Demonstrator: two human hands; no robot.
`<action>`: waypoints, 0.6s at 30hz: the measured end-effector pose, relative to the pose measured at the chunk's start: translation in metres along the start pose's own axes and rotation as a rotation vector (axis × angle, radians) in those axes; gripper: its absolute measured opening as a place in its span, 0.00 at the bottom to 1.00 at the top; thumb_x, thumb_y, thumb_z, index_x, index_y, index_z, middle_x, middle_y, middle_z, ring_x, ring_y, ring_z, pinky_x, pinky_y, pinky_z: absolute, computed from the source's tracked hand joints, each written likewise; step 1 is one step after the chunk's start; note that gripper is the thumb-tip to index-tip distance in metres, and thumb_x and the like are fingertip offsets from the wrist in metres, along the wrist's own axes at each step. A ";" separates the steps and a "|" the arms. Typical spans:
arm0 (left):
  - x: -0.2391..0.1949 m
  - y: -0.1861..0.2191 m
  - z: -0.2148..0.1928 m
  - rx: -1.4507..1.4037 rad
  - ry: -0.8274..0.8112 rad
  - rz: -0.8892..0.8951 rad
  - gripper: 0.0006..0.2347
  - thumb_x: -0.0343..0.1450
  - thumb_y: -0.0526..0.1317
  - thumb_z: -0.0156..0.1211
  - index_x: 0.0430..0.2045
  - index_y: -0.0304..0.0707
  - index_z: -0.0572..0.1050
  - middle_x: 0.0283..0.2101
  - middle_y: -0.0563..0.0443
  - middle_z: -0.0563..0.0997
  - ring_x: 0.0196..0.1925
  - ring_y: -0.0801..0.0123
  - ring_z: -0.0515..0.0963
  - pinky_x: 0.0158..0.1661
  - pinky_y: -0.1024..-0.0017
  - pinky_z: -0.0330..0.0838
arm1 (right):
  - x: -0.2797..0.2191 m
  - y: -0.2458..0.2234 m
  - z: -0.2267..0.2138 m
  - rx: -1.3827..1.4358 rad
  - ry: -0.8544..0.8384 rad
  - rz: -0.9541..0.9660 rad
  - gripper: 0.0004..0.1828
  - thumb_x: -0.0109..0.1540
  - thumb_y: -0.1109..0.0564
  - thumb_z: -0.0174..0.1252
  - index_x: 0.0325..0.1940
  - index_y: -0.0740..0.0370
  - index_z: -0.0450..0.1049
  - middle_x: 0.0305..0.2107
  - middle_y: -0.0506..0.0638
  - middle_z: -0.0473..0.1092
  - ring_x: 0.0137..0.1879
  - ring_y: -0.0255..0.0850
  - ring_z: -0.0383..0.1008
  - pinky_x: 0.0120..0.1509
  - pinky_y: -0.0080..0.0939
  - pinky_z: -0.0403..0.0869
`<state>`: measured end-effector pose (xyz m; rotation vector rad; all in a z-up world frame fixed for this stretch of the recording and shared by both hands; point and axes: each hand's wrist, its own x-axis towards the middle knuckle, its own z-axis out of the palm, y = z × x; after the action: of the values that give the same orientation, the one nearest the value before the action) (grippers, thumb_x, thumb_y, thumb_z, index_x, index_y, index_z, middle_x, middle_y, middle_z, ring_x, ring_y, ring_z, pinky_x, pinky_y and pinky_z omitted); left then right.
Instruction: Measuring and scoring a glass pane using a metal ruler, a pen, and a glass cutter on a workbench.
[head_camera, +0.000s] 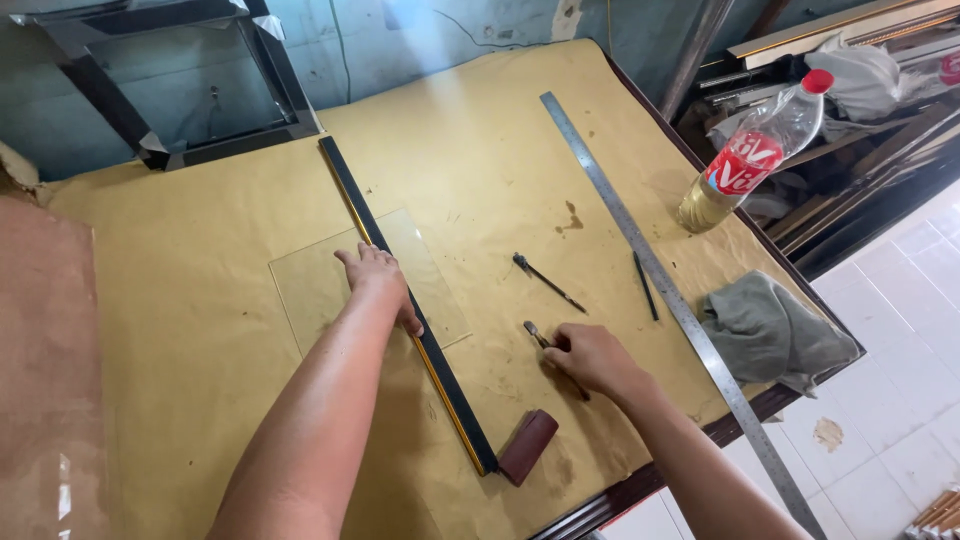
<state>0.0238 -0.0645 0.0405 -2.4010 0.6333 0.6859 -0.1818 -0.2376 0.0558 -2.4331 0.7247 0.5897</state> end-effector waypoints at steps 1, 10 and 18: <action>-0.006 0.001 -0.003 -0.003 -0.005 -0.002 0.53 0.45 0.71 0.60 0.58 0.39 0.47 0.64 0.47 0.49 0.67 0.59 0.42 0.58 0.44 0.40 | -0.005 -0.007 -0.002 -0.003 -0.005 -0.002 0.14 0.54 0.46 0.53 0.35 0.56 0.72 0.30 0.51 0.73 0.42 0.46 0.73 0.45 0.43 0.70; -0.025 -0.003 -0.012 -0.078 -0.031 0.000 0.51 0.46 0.69 0.60 0.59 0.40 0.46 0.64 0.47 0.47 0.67 0.59 0.41 0.58 0.43 0.39 | 0.019 -0.050 0.017 0.820 -0.211 -0.013 0.14 0.58 0.52 0.42 0.41 0.61 0.66 0.21 0.51 0.65 0.23 0.37 0.64 0.22 0.32 0.65; 0.002 0.003 0.006 -0.141 0.016 0.018 0.44 0.53 0.60 0.58 0.58 0.37 0.44 0.64 0.42 0.44 0.66 0.51 0.37 0.54 0.35 0.36 | -0.001 -0.105 -0.013 0.221 -0.287 -0.172 0.23 0.55 0.53 0.46 0.54 0.59 0.64 0.26 0.48 0.74 0.25 0.34 0.68 0.30 0.32 0.67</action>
<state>0.0212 -0.0633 0.0337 -2.5350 0.6327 0.7422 -0.1170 -0.1696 0.1037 -2.1228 0.4330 0.7291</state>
